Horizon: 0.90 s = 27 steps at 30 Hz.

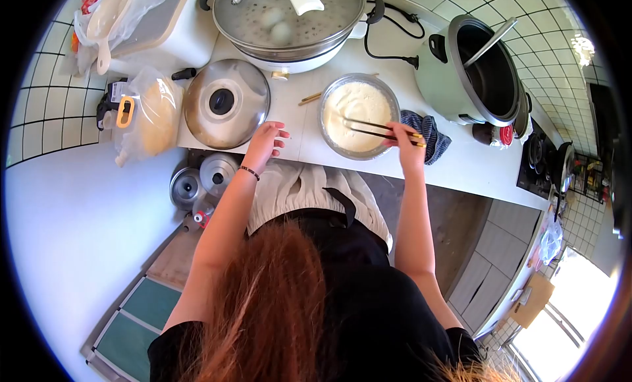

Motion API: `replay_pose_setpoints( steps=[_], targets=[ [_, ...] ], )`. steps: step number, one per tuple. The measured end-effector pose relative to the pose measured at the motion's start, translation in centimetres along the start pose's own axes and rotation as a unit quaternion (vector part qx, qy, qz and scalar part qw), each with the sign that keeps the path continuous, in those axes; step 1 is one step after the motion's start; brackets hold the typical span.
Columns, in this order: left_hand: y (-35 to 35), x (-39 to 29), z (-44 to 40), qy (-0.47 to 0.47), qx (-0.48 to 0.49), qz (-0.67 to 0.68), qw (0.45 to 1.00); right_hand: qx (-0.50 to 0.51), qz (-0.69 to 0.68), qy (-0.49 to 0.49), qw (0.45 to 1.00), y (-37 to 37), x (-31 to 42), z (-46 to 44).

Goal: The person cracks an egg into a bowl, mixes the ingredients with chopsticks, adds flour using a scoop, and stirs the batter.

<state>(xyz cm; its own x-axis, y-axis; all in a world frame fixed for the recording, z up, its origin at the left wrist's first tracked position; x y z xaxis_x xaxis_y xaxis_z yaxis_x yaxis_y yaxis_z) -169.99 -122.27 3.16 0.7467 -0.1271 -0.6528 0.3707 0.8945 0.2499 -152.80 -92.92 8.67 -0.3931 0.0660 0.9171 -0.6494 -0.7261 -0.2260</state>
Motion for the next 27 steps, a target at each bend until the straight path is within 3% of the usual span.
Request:
replay_pose_setpoints(
  steps=[5, 6, 7, 9, 11, 15, 17, 19, 21, 25, 27],
  targets=[
    [-0.2, -0.6, 0.6, 0.007, 0.000, 0.007, 1.000, -0.132, 0.010, -0.048, 0.990, -2.2, 0.1, -0.1],
    [-0.1, -0.7, 0.7, 0.008, 0.000, 0.008, 1.000, -0.102, 0.068, -0.091, 0.988, -0.6, 1.6, 0.3],
    [0.0, -0.6, 0.7, 0.006, 0.000, 0.008, 1.000, -0.057, 0.034, -0.110, 0.992, 1.0, 2.1, 0.5],
    [0.0, -0.7, 0.6, 0.003, -0.001, 0.009, 1.000, 0.009, 0.003, -0.035, 0.999, 1.8, 1.1, 0.4],
    [0.0, -0.7, 0.5, 0.004, 0.001, 0.013, 1.000, -0.009, 0.002, 0.015, 1.000, -0.6, -0.2, 0.1],
    [0.1, -0.8, 0.8, 0.012, 0.004, 0.013, 1.000, -0.142, 0.022, -0.051, 0.988, -3.7, 0.7, -0.1],
    [0.2, -0.6, 0.7, 0.000, 0.001, 0.008, 1.000, -0.063, 0.037, -0.101, 0.992, -0.7, 1.2, -0.4],
    [0.2, -0.7, 0.7, -0.004, 0.002, 0.007, 1.000, 0.024, -0.014, -0.021, 0.999, 1.3, 0.4, -0.1],
    [0.1, -0.8, 0.8, -0.002, 0.006, 0.015, 1.000, 0.032, -0.020, 0.017, 0.999, -0.3, -0.5, -0.3],
    [-0.1, -1.0, 1.1, 0.008, -0.002, 0.010, 1.000, -0.132, 0.023, -0.035, 0.990, -4.3, 0.2, -0.1],
    [-0.2, -1.0, 1.1, 0.007, 0.000, 0.008, 1.000, -0.106, 0.051, -0.095, 0.988, -1.7, 0.9, -0.2]
  ],
)
Point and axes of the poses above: each hand's wrist, its own z-axis away from the middle knuckle, its own y-axis out of the palm, x = y × z, the point moved 7 cm from there along -z, towards the middle knuckle, and after that the axes turned 13 degrees about z, right-handed, at the moved point
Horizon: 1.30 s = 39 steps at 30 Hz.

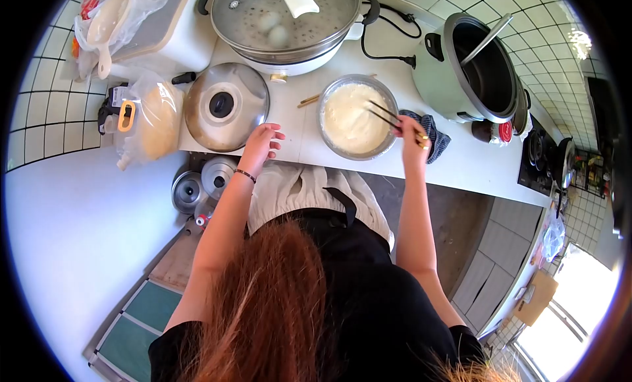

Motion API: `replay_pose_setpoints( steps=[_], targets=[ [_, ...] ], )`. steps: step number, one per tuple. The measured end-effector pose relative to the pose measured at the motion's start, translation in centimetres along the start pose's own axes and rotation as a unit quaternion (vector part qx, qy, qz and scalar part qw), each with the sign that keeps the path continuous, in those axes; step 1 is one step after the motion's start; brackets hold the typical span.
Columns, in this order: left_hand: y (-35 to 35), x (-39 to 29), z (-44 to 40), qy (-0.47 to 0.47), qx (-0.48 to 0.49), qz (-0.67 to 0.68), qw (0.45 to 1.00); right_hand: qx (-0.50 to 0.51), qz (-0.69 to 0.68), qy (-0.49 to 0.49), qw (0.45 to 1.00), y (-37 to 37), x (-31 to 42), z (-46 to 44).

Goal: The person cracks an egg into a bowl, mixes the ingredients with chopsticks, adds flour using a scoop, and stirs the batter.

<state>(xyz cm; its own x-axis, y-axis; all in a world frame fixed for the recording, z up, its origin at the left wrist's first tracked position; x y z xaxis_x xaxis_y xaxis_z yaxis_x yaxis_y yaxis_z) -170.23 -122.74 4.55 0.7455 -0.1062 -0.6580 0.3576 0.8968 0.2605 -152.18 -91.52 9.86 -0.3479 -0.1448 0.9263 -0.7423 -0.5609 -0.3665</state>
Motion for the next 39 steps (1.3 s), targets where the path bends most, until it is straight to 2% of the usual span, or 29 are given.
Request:
replay_pose_setpoints(
  steps=[2, 4, 8, 10, 12, 14, 17, 20, 21, 24, 26, 27, 28, 30, 31, 32, 34, 36, 38, 39],
  targets=[
    [0.2, 0.0, 0.1, 0.000, 0.000, -0.002, 1.000, 0.119, -0.046, 0.031, 0.991, 2.8, 0.0, 0.7],
    [0.3, -0.3, 0.1, 0.001, 0.002, -0.003, 1.000, 0.129, -0.068, 0.114, 0.983, 1.7, -1.2, 0.8],
    [0.3, -0.2, 0.2, 0.006, 0.002, 0.004, 1.000, -0.039, 0.022, 0.058, 0.997, -3.0, -0.5, -0.3],
    [0.5, 0.0, 0.2, 0.003, 0.004, 0.002, 1.000, 0.006, 0.016, 0.014, 1.000, -0.2, 0.2, -0.2],
    [0.5, 0.2, 0.0, -0.006, 0.006, -0.006, 1.000, 0.137, -0.043, 0.029, 0.989, 3.2, 0.5, 0.6],
    [0.4, 0.1, 0.0, -0.005, 0.011, 0.001, 1.000, 0.161, -0.045, 0.092, 0.982, 2.1, -0.6, 0.8],
    [0.3, 0.0, -0.2, -0.003, 0.012, 0.006, 1.000, 0.101, 0.007, 0.117, 0.988, -2.7, -3.5, -0.6],
    [0.4, 0.3, -0.1, -0.007, 0.009, 0.004, 1.000, 0.013, -0.031, 0.014, 0.999, -0.6, -1.4, -0.6],
    [0.4, 0.3, -0.1, -0.008, 0.009, 0.002, 1.000, 0.065, -0.034, 0.005, 0.997, 1.1, -0.6, -0.1],
    [0.4, 0.2, -0.2, -0.010, 0.013, 0.004, 1.000, 0.148, -0.075, 0.096, 0.981, 1.3, -2.3, 0.5],
    [0.2, 0.2, -0.2, -0.010, 0.008, 0.002, 1.000, 0.107, -0.003, 0.112, 0.988, -2.0, -3.3, 0.1],
    [0.1, 0.3, -0.2, -0.010, 0.005, 0.002, 1.000, 0.067, 0.036, 0.078, 0.994, -3.3, -2.6, -0.2],
    [0.0, 0.5, -0.2, -0.009, 0.002, 0.001, 1.000, 0.003, 0.039, 0.059, 0.997, -4.1, -2.1, -0.2],
    [-0.2, 0.8, -0.2, -0.009, -0.003, -0.004, 1.000, -0.031, -0.013, 0.003, 0.999, -2.3, -2.0, -0.6],
    [0.0, 0.8, -0.2, -0.011, -0.002, -0.004, 1.000, 0.030, 0.006, 0.015, 0.999, -0.4, -1.5, -0.2],
    [0.1, 0.7, -0.1, -0.013, -0.002, -0.006, 1.000, 0.085, -0.043, 0.011, 0.995, 1.6, -1.3, 0.3],
    [0.3, 0.2, -0.1, -0.009, 0.001, -0.008, 1.000, 0.157, -0.085, 0.102, 0.979, 2.4, -1.4, 1.1],
    [0.3, 0.1, -0.2, -0.003, 0.004, -0.007, 1.000, 0.121, -0.063, 0.106, 0.985, -0.5, -3.0, 0.3],
    [-0.1, 0.1, -0.4, -0.001, -0.002, -0.002, 1.000, 0.041, -0.004, 0.092, 0.995, -3.3, -3.3, -0.5],
    [-0.2, 0.3, -0.5, -0.002, -0.005, 0.001, 1.000, 0.019, -0.011, 0.053, 0.998, -2.9, -2.8, -0.8]
  ],
)
Point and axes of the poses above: each hand's wrist, its own z-axis away from the middle knuckle, its own y-axis out of the palm, x = y × z, the point moved 7 cm from there along -z, towards the middle knuckle, and after that the axes turned 13 degrees about z, right-handed, at the moved point
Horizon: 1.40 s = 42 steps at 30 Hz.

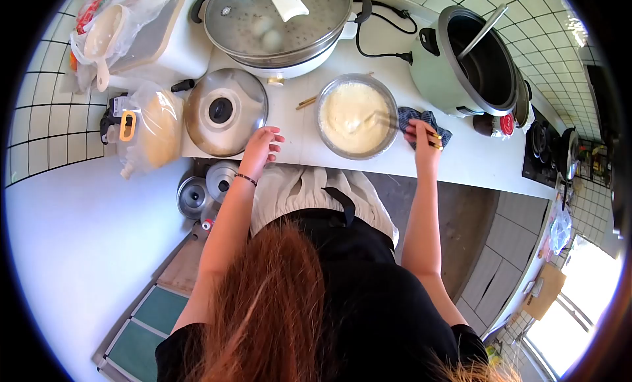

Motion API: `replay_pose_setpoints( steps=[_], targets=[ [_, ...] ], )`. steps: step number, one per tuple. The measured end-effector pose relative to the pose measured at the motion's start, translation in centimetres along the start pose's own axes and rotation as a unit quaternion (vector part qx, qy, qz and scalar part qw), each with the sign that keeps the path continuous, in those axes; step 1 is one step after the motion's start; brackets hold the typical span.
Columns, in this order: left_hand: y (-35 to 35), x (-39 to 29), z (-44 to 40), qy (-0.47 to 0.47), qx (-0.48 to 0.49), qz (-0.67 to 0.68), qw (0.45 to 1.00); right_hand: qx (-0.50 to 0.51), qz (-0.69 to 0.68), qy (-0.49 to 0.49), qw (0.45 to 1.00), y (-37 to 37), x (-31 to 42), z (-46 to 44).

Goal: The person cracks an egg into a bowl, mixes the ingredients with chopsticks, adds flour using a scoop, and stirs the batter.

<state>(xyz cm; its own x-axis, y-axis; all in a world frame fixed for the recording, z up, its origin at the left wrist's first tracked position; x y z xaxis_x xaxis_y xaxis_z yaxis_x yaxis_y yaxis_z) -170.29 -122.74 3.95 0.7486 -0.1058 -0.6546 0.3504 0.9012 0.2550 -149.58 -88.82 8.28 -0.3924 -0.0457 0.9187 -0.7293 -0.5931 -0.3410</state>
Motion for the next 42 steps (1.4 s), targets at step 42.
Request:
replay_pose_setpoints(
  steps=[42],
  targets=[
    [-19.8, -36.7, 3.0, 0.181, -0.024, 0.227, 0.956, 0.052, 0.022, -0.003, 0.998, 4.1, 2.6, 2.3]
  ],
)
Point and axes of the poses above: each hand's wrist, its own z-axis away from the middle knuckle, its own y-axis out of the palm, x = y × z, the point moved 7 cm from there along -z, towards the middle knuckle, and after that the axes turned 13 degrees about z, right-handed, at the moved point
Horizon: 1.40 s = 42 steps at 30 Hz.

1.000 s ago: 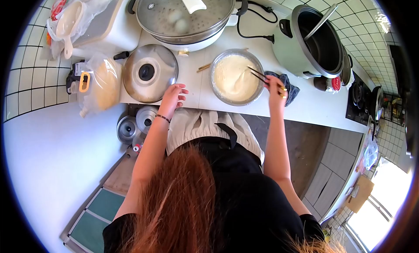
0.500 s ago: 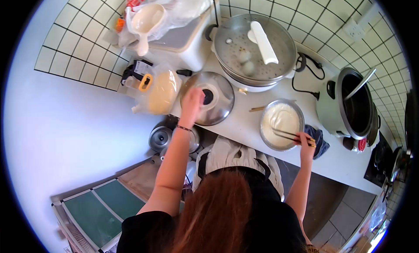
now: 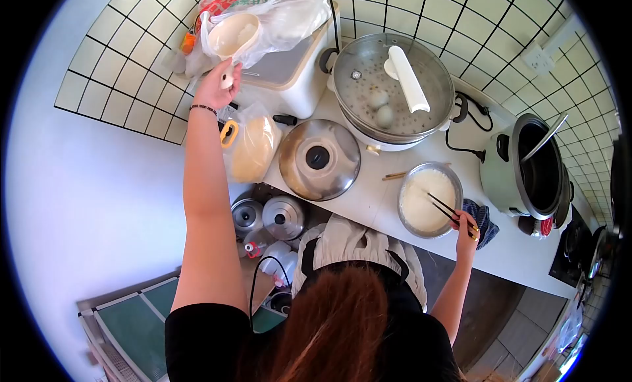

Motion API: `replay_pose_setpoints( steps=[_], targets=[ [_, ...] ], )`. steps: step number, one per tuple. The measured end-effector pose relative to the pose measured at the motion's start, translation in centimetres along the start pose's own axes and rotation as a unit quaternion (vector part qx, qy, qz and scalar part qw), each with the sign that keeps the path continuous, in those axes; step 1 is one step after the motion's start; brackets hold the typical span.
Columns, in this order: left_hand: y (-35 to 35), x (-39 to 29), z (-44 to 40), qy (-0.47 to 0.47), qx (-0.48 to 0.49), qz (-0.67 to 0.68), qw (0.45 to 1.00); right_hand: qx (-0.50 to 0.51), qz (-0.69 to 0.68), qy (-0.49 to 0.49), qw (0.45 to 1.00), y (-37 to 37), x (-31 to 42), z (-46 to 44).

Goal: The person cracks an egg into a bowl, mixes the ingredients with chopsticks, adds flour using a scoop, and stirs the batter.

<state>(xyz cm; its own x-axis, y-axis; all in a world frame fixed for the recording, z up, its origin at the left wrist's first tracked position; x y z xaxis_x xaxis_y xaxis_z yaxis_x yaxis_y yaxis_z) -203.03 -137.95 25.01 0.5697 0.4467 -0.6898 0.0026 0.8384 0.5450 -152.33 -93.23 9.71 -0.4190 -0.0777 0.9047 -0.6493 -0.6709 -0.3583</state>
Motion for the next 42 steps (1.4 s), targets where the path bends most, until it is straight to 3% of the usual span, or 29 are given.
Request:
replay_pose_setpoints(
  steps=[3, 6, 10, 18, 23, 28, 32, 35, 39, 42],
  targets=[
    [-0.1, 0.0, -0.9, 0.019, 0.059, -0.007, 0.998, -0.004, 0.012, 0.012, 1.000, -0.4, -0.1, 0.7],
    [2.1, 0.3, 3.0, 0.159, -0.005, -0.192, 0.968, -0.014, 0.012, 0.014, 1.000, -0.8, -0.3, 1.3],
    [4.9, 2.1, 8.5, 0.226, 0.012, -0.257, 0.939, -0.020, 0.017, 0.012, 1.000, -1.1, -0.4, 1.7],
    [8.5, 11.5, 16.1, 0.153, 0.097, -0.301, 0.936, -0.027, -0.002, 0.005, 1.000, -1.1, 0.2, 2.1],
    [9.7, 21.9, 18.3, -0.003, 0.170, -0.287, 0.943, -0.032, -0.008, 0.020, 0.999, -1.4, -0.3, 2.3],
    [9.6, 31.5, 19.9, -0.108, 0.201, -0.341, 0.912, -0.032, 0.017, 0.003, 0.999, -1.9, 0.4, 3.1],
    [11.8, 35.4, 18.7, 0.049, 0.269, -0.526, 0.805, -0.043, -0.023, 0.006, 0.999, -2.1, 0.0, 3.8],
    [11.8, 38.4, 16.6, 0.056, 0.260, -0.584, 0.767, -0.042, -0.018, -0.001, 0.999, -2.5, -0.7, 3.9],
    [12.9, 40.0, 16.2, 0.153, 0.306, -0.617, 0.709, -0.057, -0.029, -0.001, 0.998, -3.1, -0.7, 4.4],
    [13.1, 40.7, 15.9, 0.172, 0.303, -0.626, 0.698, -0.060, -0.038, -0.001, 0.997, -3.3, -0.9, 4.3]
  ],
)
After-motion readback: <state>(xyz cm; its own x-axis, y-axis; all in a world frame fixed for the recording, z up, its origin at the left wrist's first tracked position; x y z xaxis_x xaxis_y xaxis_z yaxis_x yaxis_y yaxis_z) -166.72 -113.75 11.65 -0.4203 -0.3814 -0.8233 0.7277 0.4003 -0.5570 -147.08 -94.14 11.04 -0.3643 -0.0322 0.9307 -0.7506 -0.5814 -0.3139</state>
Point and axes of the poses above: each hand's wrist, its own z-axis away from the middle knuckle, its own y-axis out of the palm, x = y × z, the point moved 7 cm from there along -z, towards the middle knuckle, and after that the axes turned 13 degrees about z, right-handed, at the moved point
